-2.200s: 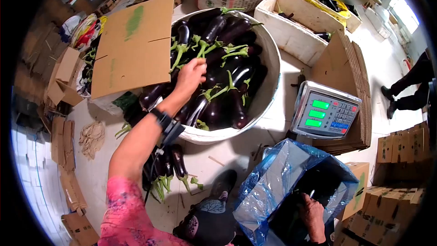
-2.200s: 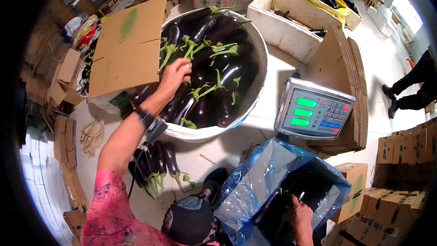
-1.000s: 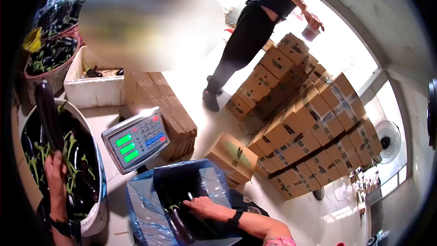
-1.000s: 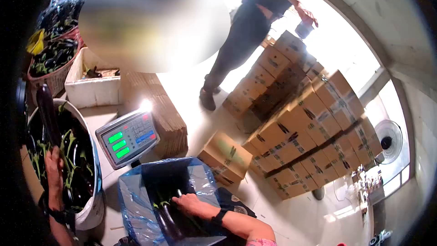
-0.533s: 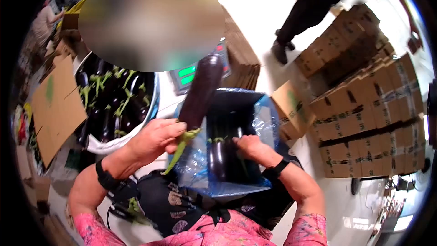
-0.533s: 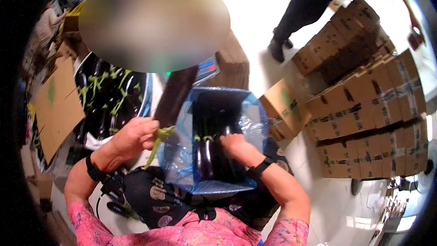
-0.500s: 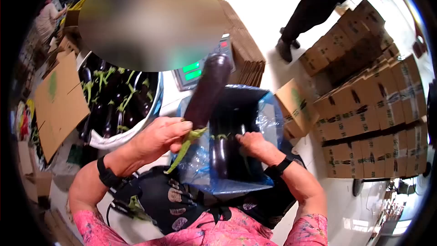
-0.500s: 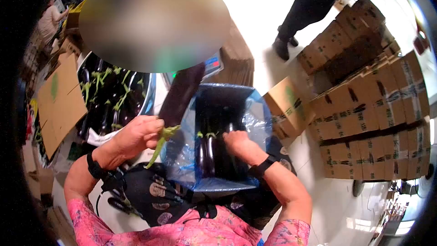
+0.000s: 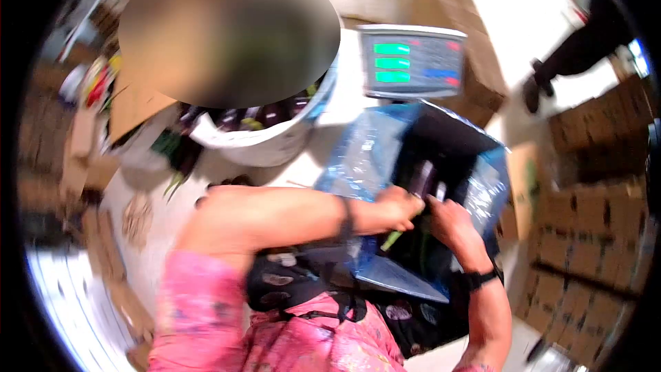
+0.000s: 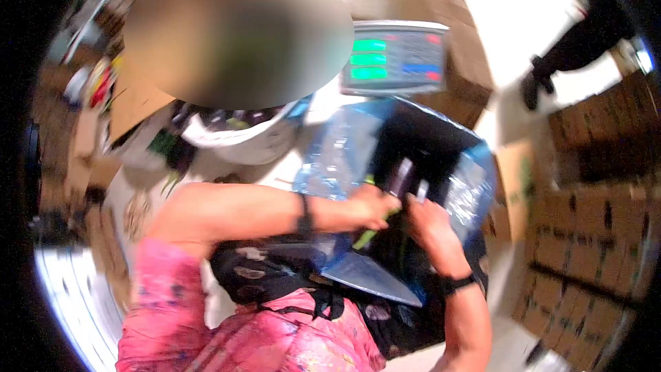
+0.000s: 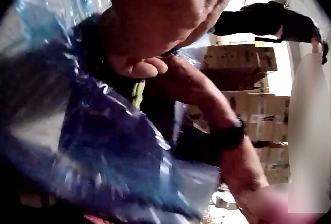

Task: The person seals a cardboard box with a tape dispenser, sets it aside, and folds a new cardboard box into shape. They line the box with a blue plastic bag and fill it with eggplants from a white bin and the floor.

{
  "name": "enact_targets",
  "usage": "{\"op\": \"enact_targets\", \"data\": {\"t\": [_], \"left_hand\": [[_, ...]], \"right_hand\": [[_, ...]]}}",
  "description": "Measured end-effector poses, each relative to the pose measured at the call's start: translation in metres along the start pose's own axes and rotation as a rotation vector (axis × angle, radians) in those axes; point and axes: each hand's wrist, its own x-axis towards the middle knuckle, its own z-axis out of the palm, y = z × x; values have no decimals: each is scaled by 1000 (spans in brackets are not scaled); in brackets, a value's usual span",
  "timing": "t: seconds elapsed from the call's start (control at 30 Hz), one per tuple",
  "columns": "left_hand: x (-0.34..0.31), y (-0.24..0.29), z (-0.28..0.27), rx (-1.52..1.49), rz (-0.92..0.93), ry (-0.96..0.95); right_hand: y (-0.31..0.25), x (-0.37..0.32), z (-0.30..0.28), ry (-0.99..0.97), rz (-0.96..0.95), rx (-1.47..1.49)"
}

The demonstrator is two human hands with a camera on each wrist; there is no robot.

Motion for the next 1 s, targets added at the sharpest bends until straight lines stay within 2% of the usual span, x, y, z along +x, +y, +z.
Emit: {"op": "enact_targets", "data": {"t": [0.1, 0.17, 0.2, 0.23, 0.3, 0.33, 0.37, 0.4, 0.43, 0.47, 0.5, 0.53, 0.57, 0.6, 0.63, 0.67, 0.7, 0.73, 0.77, 0.8, 0.83, 0.87, 0.9, 1.0], "left_hand": [[42, -10, 58, 257, -166, 367], [76, -24, 87, 406, -179, 588], [62, -19, 73, 515, -28, 430], [44, -12, 55, 599, 137, 279], [-25, 33, -21, 675, 428, -82], [-60, 66, -55, 724, 447, -240], [-98, 93, -92, 752, 544, -307], [-92, 87, -136, 444, 652, -367], [-83, 80, -178, 150, 754, -462], [-154, 81, -222, 83, 848, -238], [-211, 74, -245, 75, 832, 112], [-230, 43, -287, -45, 964, 171], [-250, 17, -297, -76, 835, 516], [-250, -35, -329, -201, 859, 526], [-255, -80, -332, -270, 725, 697], [-257, -130, -339, -289, 633, 687], [-237, -206, -348, -340, 593, 746], [-235, -237, -315, -331, 480, 961], [-223, -293, -306, -525, 367, 937], [-221, -315, -280, -668, 247, 972], [-205, -358, -269, -738, 151, 1021], [-199, -373, -252, -797, 44, 1045], [-190, -396, -239, -840, 21, 1058], [-177, -420, -209, -660, 17, 1079]], "right_hand": [[-12, -7, -7, -8, 62, -24], [-3, -4, 0, 4, 17, -46], [4, 2, 8, -23, 14, -97], [10, 3, 12, -23, -12, -87], [9, 8, 9, -41, -38, -101], [9, 5, 9, -62, -35, -126], [10, 1, 12, -29, -48, -126], [0, -9, 6, 67, -125, 3], [-7, -17, 0, 75, -163, 28], [-13, -25, -6, 89, -201, 51], [-17, -31, -11, 72, -221, 75], [-25, -38, -20, 69, -225, 87], [-36, -46, -28, 68, -225, 98], [-46, -55, -33, 65, -221, 108], [-51, -64, -32, 110, -240, 51], [-60, -75, -35, 87, -231, 57], [-73, -88, -40, 68, -224, 62], [-85, -100, -45, 50, -215, 66], [-94, -112, -47, 51, -267, 159], [-118, -123, -55, 3, -199, 343], [-116, -127, -44, 58, -210, 365], [-114, -130, -31, 111, -227, 387], [-121, -133, -28, 160, -188, 371], [-127, -139, -13, 246, -230, 543]]}}
